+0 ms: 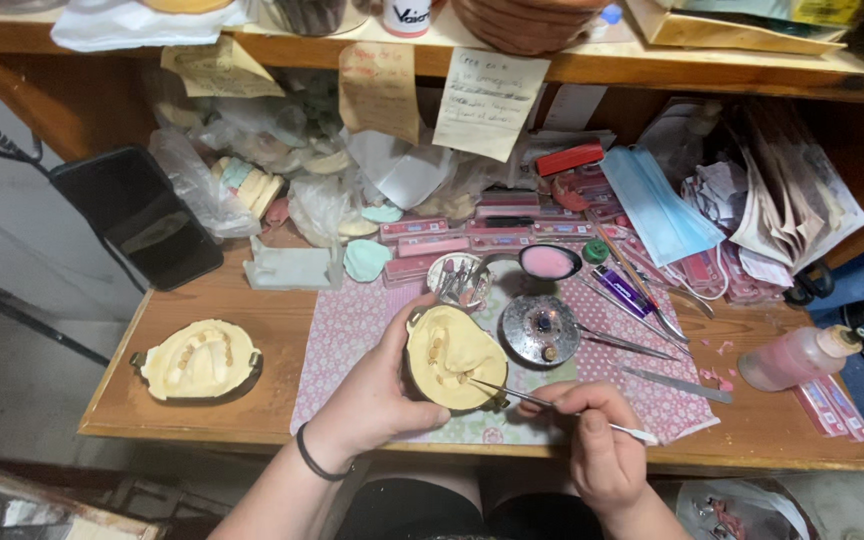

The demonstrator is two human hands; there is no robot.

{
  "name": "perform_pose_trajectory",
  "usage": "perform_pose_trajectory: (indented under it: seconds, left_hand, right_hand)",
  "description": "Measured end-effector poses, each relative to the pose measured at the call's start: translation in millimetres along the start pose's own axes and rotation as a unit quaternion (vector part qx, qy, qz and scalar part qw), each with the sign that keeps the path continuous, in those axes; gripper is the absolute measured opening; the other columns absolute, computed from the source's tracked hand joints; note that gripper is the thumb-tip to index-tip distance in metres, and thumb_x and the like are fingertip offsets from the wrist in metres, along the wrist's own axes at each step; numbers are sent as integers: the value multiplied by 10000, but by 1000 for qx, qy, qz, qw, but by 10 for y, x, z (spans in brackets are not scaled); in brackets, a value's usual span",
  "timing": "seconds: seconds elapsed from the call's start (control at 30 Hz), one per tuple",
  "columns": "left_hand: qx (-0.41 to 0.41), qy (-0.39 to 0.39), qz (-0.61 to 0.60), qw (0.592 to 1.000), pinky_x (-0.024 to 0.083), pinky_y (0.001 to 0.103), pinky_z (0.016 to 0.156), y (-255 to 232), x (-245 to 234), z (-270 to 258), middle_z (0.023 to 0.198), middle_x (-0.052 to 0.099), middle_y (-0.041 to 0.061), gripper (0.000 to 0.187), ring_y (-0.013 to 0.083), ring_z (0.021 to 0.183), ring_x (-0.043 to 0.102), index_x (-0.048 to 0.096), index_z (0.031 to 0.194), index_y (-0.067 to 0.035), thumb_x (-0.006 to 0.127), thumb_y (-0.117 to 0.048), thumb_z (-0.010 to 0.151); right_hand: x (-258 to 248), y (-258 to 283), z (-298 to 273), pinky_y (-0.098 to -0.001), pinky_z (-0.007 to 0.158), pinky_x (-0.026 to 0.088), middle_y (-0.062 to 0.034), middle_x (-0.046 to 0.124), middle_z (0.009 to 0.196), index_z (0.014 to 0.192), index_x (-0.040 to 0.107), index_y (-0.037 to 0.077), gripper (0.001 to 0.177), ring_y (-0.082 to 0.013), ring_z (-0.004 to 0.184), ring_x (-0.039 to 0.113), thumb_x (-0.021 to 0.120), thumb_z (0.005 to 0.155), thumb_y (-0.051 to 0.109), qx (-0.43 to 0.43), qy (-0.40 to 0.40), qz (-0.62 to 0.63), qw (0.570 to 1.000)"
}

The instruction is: The person holds a denture mold and uses a fine metal tool to scrape and shape the inner surface. They repeatedly dip the tool into a small container and continue working on the mold throughout the clip.

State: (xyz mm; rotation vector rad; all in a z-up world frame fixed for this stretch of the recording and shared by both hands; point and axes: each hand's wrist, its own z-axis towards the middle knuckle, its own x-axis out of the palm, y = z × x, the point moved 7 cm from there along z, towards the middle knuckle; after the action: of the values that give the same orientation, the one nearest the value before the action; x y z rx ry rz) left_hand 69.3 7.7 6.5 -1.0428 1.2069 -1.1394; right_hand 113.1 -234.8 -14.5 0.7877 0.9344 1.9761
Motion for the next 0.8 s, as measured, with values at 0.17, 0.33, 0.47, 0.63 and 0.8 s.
perform_pose_trajectory:
  seconds: [0.17,0.33,0.47,0.63,0.8]
  left_hand:
    - [-16,-2,10,1000,375,331,1159,-44,-11,-23,1531,546,75,1154,218,1399,539,246,1611,-207,846,-187,625]
    - [-28,-4,18,999,379,332,1159,-17,-16,-15,1534,552,73,1154,226,1400,547,255,1610,-214,826,-153,610]
    - [-6,-9,22,1000,354,308,1164,-44,-22,-14,1526,552,65,1136,196,1394,535,272,1598,-200,842,-171,616]
    - [-3,-9,15,1000,338,306,1169,-19,-19,-8,1525,544,64,1142,190,1391,520,274,1599,-189,848,-163,612]
    - [13,-17,-2,1000,355,287,1150,-1,-17,-14,1497,562,68,1139,176,1341,543,296,1593,-188,880,-147,615]
  right_hand:
    - [86,79,67,-410,849,631,-242,761,1018,996,602,23,306,-321,892,800,470,1056,293,0,36,-101,994]
    - [66,31,51,-405,872,613,-237,767,1044,1010,611,27,312,-311,917,795,456,1059,293,9,48,-128,991]
    - [52,5,29,-402,858,625,-242,757,1062,997,606,27,295,-315,921,793,455,1053,274,6,58,-130,990]
    - [-6,-21,-6,-382,871,626,-222,757,1093,993,609,37,266,-302,954,790,446,1050,240,7,63,-160,985]
    - [251,333,140,-319,792,625,-120,796,1045,966,643,89,271,-234,899,813,438,1045,248,-51,141,-311,938]
